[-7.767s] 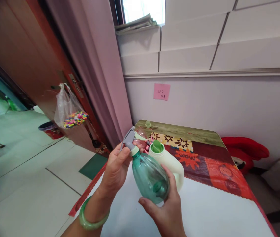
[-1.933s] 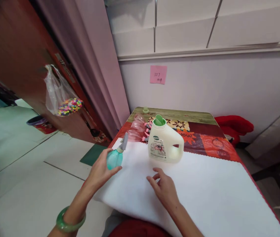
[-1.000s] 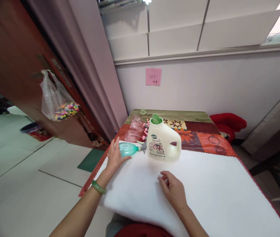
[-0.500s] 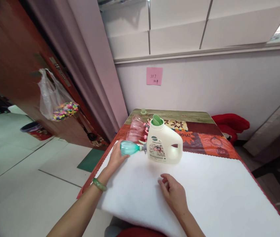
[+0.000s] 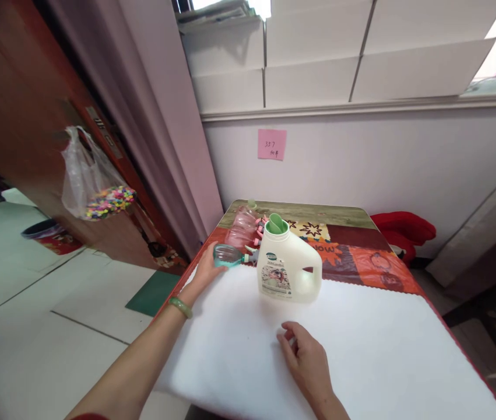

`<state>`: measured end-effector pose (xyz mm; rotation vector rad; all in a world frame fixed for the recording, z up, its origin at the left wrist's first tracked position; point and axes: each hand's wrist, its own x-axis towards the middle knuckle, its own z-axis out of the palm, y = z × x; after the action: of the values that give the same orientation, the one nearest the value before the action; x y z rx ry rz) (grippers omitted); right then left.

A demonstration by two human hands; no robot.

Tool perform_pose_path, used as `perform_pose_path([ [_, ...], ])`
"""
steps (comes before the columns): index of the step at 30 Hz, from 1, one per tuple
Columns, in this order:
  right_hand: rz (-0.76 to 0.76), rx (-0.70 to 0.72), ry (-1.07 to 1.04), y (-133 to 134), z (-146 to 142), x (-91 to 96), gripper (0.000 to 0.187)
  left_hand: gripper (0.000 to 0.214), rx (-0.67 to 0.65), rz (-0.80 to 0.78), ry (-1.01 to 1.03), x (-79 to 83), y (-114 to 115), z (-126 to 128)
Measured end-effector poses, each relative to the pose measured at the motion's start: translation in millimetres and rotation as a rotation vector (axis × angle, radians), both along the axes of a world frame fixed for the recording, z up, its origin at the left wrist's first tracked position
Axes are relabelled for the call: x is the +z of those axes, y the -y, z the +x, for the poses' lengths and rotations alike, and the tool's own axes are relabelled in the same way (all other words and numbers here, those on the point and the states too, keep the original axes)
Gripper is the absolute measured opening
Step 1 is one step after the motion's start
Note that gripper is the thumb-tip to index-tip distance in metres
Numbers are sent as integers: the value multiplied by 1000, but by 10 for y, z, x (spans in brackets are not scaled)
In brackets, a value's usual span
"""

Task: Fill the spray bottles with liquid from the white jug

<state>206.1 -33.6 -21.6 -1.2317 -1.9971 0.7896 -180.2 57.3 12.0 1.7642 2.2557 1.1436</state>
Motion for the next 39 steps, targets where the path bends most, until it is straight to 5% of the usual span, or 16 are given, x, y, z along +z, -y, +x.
perform_pose_path([
  [15,28,-24,-25,22,-38,-5,32,44,-106,-48,12,85,-203,79],
  [21,60,-108,-77,61,-121,14,44,109,1,-94,84,167,-290,205],
  [26,32,-112,-120,71,-138,55,47,101,82,-19,129,263,63,489],
  [32,-97,-116,-231,79,-51,174,41,80,4,156,218,547,758,1180],
  [36,-111,59,-469,188,-284,435,65,67,-174,159,630,634,1113,1799],
  [39,-12,119,-508,259,-533,672,83,67,-327,62,710,672,1318,2255],
])
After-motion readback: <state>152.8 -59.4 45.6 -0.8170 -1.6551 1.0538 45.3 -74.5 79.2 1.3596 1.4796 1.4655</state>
